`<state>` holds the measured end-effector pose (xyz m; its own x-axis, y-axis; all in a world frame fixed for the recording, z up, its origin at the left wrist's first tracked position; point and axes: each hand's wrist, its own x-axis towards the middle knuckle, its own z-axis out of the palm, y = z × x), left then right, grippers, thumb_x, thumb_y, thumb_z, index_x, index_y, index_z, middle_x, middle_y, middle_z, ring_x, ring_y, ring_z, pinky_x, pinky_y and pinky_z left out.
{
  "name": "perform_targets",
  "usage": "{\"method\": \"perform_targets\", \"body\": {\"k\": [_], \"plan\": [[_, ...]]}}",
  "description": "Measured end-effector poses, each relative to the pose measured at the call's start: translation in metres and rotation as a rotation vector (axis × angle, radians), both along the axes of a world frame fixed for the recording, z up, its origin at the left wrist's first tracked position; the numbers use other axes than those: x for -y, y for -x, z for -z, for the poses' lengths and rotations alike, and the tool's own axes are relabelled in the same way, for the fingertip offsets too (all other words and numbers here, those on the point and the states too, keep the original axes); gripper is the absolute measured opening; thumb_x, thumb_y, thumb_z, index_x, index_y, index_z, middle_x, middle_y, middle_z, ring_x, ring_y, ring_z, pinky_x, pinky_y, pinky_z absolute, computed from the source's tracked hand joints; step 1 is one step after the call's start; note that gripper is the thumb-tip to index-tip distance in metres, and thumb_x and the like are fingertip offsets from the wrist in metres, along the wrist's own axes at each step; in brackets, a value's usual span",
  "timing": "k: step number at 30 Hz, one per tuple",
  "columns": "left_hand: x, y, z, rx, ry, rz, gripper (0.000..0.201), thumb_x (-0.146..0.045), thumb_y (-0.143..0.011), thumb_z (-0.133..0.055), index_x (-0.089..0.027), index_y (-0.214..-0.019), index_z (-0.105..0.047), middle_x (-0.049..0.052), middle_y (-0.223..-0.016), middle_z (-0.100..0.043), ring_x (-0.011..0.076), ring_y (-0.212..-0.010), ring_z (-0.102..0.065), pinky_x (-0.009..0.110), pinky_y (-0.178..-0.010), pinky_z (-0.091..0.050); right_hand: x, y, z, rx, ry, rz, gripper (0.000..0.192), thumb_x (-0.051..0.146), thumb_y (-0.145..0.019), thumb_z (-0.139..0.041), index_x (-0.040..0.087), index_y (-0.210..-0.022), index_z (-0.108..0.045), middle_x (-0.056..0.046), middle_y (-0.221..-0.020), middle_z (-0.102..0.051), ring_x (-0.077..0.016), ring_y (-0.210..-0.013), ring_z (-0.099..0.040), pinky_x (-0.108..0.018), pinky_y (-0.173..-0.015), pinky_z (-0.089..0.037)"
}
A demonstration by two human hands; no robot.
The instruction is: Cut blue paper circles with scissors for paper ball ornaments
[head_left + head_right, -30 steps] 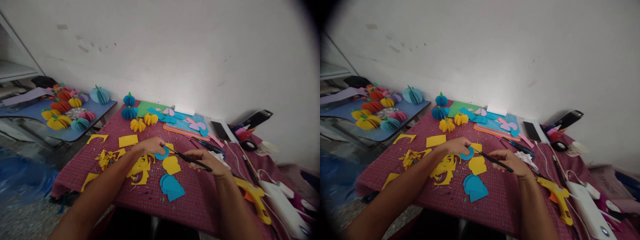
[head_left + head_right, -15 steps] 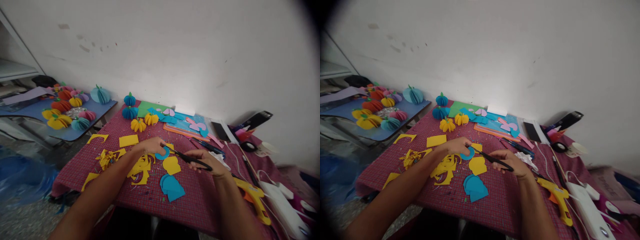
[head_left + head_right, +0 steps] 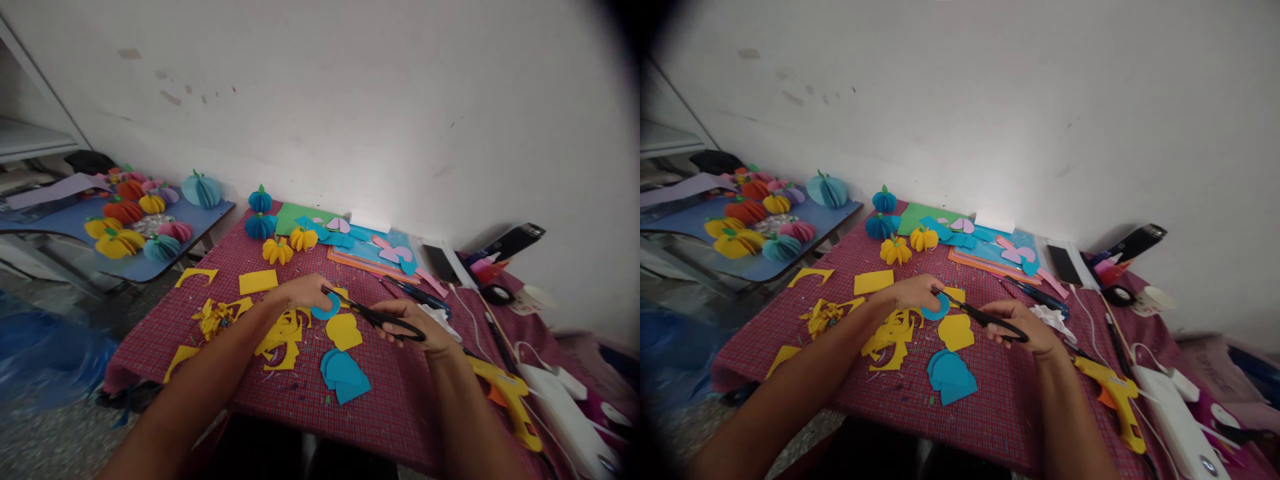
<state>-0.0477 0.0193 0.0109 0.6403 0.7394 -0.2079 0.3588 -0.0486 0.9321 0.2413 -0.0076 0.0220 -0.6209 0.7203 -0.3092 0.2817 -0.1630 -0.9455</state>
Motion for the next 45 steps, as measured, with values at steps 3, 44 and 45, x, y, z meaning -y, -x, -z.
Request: {"method": "perform_targets", "body": {"k": [3, 44, 45], "plan": [[0.000, 0.001, -0.001, -0.005, -0.014, 0.007, 0.021, -0.025, -0.060, -0.059, -0.014, -0.076, -0.067, -0.003, -0.060, -0.047, 0.0090, -0.053, -0.039, 0.021, -0.047, -0.031, 0.000, -0.001, 0.001, -0.011, 0.008, 0.002, 0.047, 0.038, -0.076, -0.074, 0.011, -0.114, -0.064, -0.004, -0.071, -0.064, -0.0092, -0.053, -0.056, -0.015, -0.039, -0.040], [0.005, 0.002, -0.010, -0.085, -0.099, 0.034, 0.012, -0.025, -0.060, -0.057, -0.016, -0.068, -0.061, -0.004, -0.058, -0.043, 0.0085, -0.052, -0.035, 0.022, -0.047, -0.026, -0.001, -0.002, 0.006, -0.072, 0.015, -0.081, 0.052, 0.042, -0.077, -0.073, 0.011, -0.117, -0.061, -0.004, -0.075, -0.064, -0.0095, -0.057, -0.056, -0.015, -0.042, -0.042], [0.005, 0.002, -0.009, -0.087, -0.101, 0.031, 0.012, -0.025, -0.060, -0.057, -0.017, -0.068, -0.061, -0.004, -0.058, -0.043, 0.0086, -0.052, -0.035, 0.022, -0.047, -0.026, -0.001, -0.002, 0.005, -0.070, 0.010, -0.089, 0.052, 0.042, -0.077, -0.072, 0.011, -0.118, -0.061, -0.004, -0.075, -0.064, -0.0095, -0.057, -0.056, -0.015, -0.042, -0.043]]}}
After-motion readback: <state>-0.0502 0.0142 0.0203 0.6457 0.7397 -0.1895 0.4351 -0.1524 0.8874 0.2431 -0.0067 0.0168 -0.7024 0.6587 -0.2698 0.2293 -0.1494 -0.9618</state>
